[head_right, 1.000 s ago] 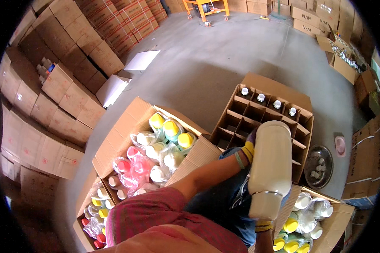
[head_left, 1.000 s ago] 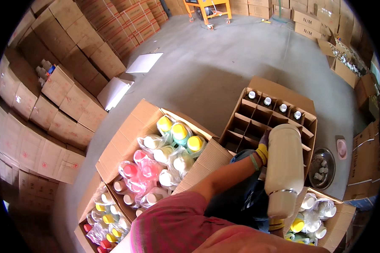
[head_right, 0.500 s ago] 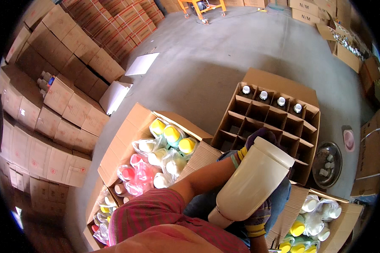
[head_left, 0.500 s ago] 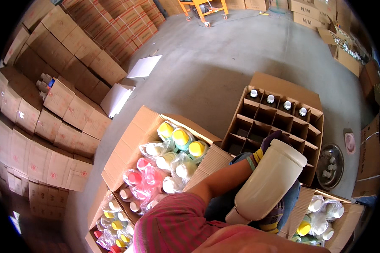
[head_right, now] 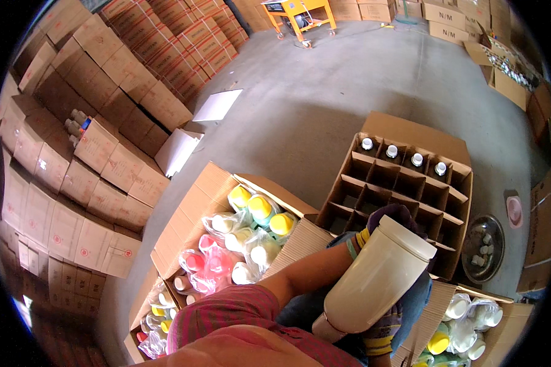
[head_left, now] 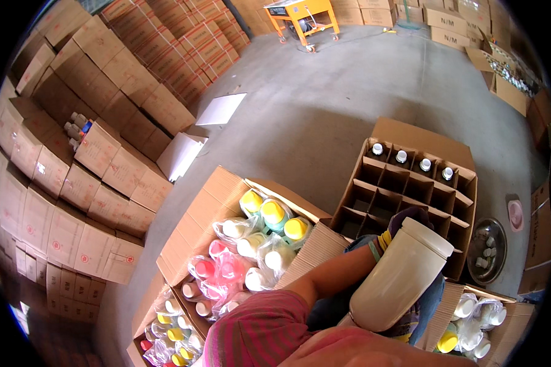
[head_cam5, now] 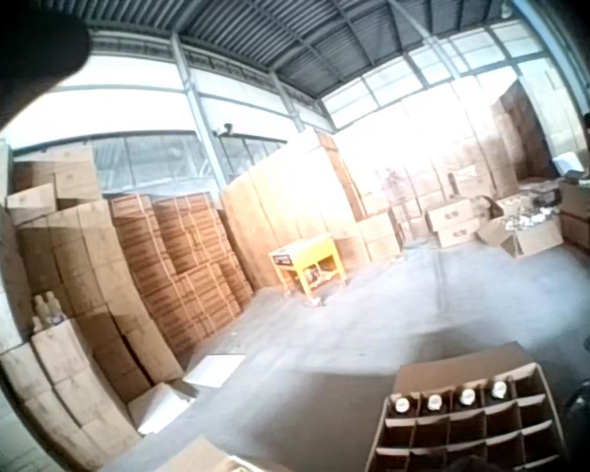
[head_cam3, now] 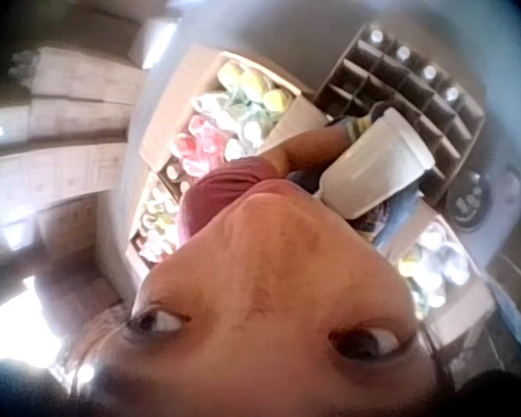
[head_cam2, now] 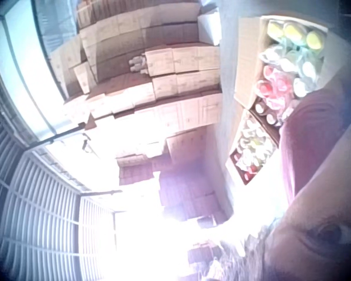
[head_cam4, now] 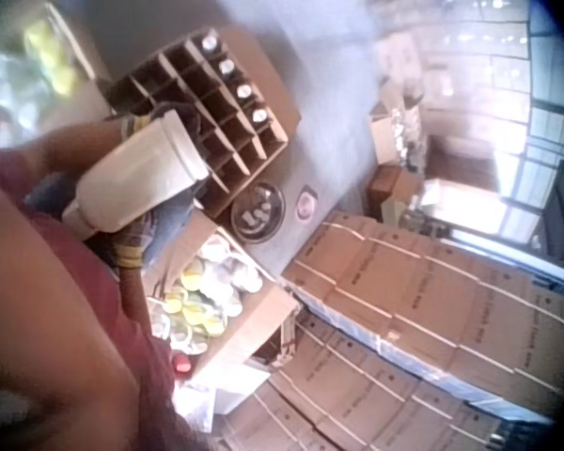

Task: The person assembles vacuum flasks by inserting metal inner liners into plastic outer shells and securing them with lids. They handle multiple flasks of different colors, including green and beige, and place the assembled units into a cardboard box with dividers.

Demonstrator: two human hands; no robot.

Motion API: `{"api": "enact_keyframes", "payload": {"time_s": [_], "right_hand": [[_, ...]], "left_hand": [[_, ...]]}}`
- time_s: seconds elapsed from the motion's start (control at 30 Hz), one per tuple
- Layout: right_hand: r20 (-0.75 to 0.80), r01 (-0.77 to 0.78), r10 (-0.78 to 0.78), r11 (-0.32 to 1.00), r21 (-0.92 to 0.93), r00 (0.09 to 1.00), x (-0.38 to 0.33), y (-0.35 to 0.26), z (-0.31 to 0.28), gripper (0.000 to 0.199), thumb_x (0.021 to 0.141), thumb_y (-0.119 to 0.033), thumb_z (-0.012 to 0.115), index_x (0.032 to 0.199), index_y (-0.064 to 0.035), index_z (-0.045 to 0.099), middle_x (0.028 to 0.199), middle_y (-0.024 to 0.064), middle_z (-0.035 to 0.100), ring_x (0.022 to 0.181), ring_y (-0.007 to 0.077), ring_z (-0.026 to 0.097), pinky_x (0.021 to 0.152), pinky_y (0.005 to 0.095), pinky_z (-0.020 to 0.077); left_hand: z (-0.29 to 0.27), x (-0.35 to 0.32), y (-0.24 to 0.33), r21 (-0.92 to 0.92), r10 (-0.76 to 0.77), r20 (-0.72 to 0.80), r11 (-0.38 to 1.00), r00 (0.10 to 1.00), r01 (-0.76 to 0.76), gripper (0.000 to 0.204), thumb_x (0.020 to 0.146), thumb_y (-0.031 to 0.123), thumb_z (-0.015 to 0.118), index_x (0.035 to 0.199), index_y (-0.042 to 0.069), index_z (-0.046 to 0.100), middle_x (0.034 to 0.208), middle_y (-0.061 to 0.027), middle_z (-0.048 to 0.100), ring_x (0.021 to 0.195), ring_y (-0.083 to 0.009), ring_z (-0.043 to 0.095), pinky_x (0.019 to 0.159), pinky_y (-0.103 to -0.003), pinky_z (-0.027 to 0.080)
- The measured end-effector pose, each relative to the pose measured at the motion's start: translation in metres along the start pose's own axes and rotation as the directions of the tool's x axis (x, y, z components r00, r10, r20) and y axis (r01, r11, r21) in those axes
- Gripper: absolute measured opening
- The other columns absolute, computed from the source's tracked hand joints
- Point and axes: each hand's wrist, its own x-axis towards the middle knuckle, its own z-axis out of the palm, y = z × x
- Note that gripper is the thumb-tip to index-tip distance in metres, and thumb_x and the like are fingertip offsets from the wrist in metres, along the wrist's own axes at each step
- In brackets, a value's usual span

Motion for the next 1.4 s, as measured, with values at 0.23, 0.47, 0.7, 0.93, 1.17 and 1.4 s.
{"api": "enact_keyframes", "payload": {"time_s": [0.23,0.47,0.7,0.93,1.17,1.4], "right_hand": [[-0.015,-0.025,0.024,0.995,-0.100,1.000,0.010,-0.024,-0.016,0.058,0.081,-0.049,0.064,0.125,-0.0107,0.060,0.126,0.0127,0.062,0.119,0.0344,0.055,0.106,0.0533,0.0380],[-0.160,0.027,-0.038,0.997,-0.070,0.986,0.001,0.011,0.014,0.054,0.081,-0.044,0.066,0.122,-0.0081,0.060,0.122,0.0142,0.062,0.114,0.0353,0.057,0.105,0.0540,0.0391],[-0.063,0.105,-0.114,0.984,-0.141,0.991,-0.004,0.036,0.021,0.048,0.088,-0.032,0.062,0.128,-0.0048,0.057,0.127,0.0164,0.060,0.120,0.0358,0.055,0.107,0.0527,0.0390],[-0.464,0.036,0.180,0.907,0.419,0.867,0.032,0.020,-0.062,0.055,0.100,-0.033,0.050,0.144,-0.0008,0.043,0.150,0.0206,0.042,0.136,0.0382,0.043,0.112,0.0449,0.0339],[-0.253,0.306,-0.273,0.947,0.101,0.928,0.099,-0.057,-0.103,0.027,0.083,-0.023,0.072,0.104,-0.0066,0.066,0.104,0.0132,0.069,0.098,0.0375,0.064,0.089,0.0493,0.0499],[-0.264,0.375,-0.333,0.918,0.129,0.905,0.126,-0.060,-0.116,0.024,0.083,-0.027,0.074,0.096,-0.0075,0.070,0.097,0.0115,0.070,0.090,0.0321,0.066,0.083,0.0407,0.0535]], "left_hand": [[-0.005,0.000,-0.005,-0.234,-0.005,-0.037,0.972,0.999,-0.004,0.022,0.097,0.018,0.054,0.089,-0.001,0.062,0.086,-0.0130,0.063,0.088,-0.0283,0.065,0.084,-0.045,0.055],[0.002,-0.002,0.003,-0.377,0.024,-0.055,0.925,0.998,-0.043,0.026,0.096,0.022,0.049,0.087,0.002,0.062,0.085,-0.0147,0.059,0.085,-0.0289,0.058,0.088,-0.047,0.051],[-0.024,-0.004,-0.017,-0.371,0.098,-0.020,0.924,0.995,-0.099,0.015,0.092,0.013,0.051,0.082,0.003,0.057,0.089,-0.0146,0.056,0.084,-0.0315,0.057,0.081,-0.049,0.052],[0.001,-0.015,0.017,-0.075,0.162,0.073,0.985,0.984,-0.157,0.021,0.092,0.020,0.052,0.081,0.003,0.060,0.085,-0.0152,0.058,0.085,-0.0290,0.055,0.085,-0.043,0.047],[0.045,-0.060,0.065,0.405,-0.125,0.099,0.911,0.987,0.075,0.028,0.097,0.026,0.059,0.114,0.004,0.064,0.112,-0.0117,0.064,0.106,-0.0220,0.060,0.097,-0.036,0.047],[0.016,-0.061,0.043,-0.170,-0.263,-0.114,0.955,0.958,0.242,0.032,0.077,0.019,0.048,0.093,-0.004,0.064,0.095,-0.0209,0.065,0.097,-0.0350,0.062,0.110,-0.054,0.038]]}}
